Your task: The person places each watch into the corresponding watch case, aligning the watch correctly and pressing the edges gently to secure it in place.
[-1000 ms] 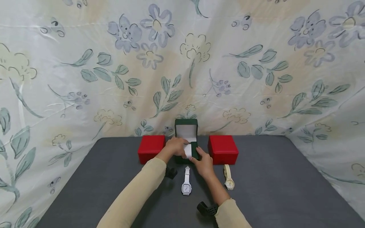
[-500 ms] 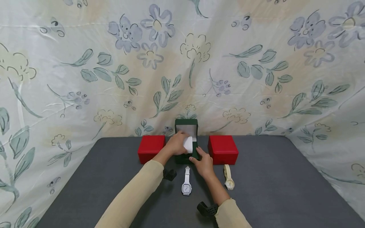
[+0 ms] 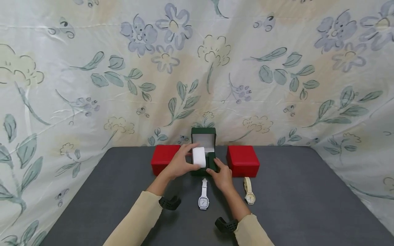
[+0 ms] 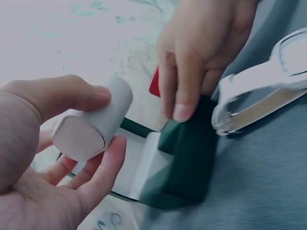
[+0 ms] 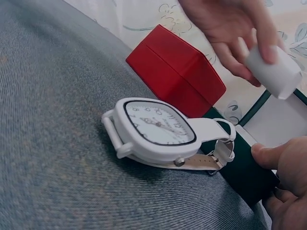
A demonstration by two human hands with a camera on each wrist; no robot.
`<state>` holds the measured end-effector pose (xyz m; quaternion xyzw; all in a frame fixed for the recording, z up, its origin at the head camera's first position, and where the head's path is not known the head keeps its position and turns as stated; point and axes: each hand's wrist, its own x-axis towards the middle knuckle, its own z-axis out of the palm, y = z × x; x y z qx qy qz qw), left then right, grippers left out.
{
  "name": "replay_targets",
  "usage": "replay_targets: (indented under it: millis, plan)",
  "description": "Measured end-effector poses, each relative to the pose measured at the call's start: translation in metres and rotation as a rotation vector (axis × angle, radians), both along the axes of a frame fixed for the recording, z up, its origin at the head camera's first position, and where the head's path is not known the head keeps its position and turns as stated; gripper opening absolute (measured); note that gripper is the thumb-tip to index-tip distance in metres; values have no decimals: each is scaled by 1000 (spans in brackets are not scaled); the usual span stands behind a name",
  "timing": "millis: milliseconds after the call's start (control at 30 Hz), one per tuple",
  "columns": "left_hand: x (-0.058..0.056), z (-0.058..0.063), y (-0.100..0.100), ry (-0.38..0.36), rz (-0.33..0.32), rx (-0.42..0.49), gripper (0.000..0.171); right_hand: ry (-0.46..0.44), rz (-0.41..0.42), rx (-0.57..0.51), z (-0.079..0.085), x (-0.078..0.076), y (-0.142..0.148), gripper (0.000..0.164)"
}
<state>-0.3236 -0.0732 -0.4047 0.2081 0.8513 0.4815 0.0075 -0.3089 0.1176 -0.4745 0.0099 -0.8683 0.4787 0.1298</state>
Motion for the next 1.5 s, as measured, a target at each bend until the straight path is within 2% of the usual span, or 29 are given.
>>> replay_targets:
  millis: [167, 300, 467, 600, 733, 867, 1000, 1133, 1367, 1500]
  plan:
    - [16, -15, -13, -75, -7, 131, 73, 2, -8, 14, -1, -1, -2, 57]
    - [23, -20, -22, -121, -63, 186, 74, -8, -16, 6, -1, -2, -4, 57]
    - [23, -20, -30, -125, -127, 209, 71, 39, -42, -30, 2, -1, -5, 51]
    - [21, -17, -33, -128, -124, 203, 72, 96, -46, -80, 10, 0, -5, 48]
    - [20, -15, -35, -129, -121, 201, 73, 127, -16, -142, 24, 4, -6, 45]
    - [20, -15, -35, -130, -137, 207, 71, 112, 35, -167, 39, 13, -5, 42]
    - [19, -14, -35, -131, -148, 219, 72, 67, 119, -94, 43, 22, -1, 41]
    - [20, -12, -35, -131, -141, 221, 73, -3, 234, 48, 37, 31, 6, 47]
    - [20, -12, -37, -125, -140, 203, 71, -111, 407, 336, 28, 45, 15, 75]
    - [20, -13, -36, -119, -136, 204, 71, -143, 465, 464, 23, 49, 16, 91]
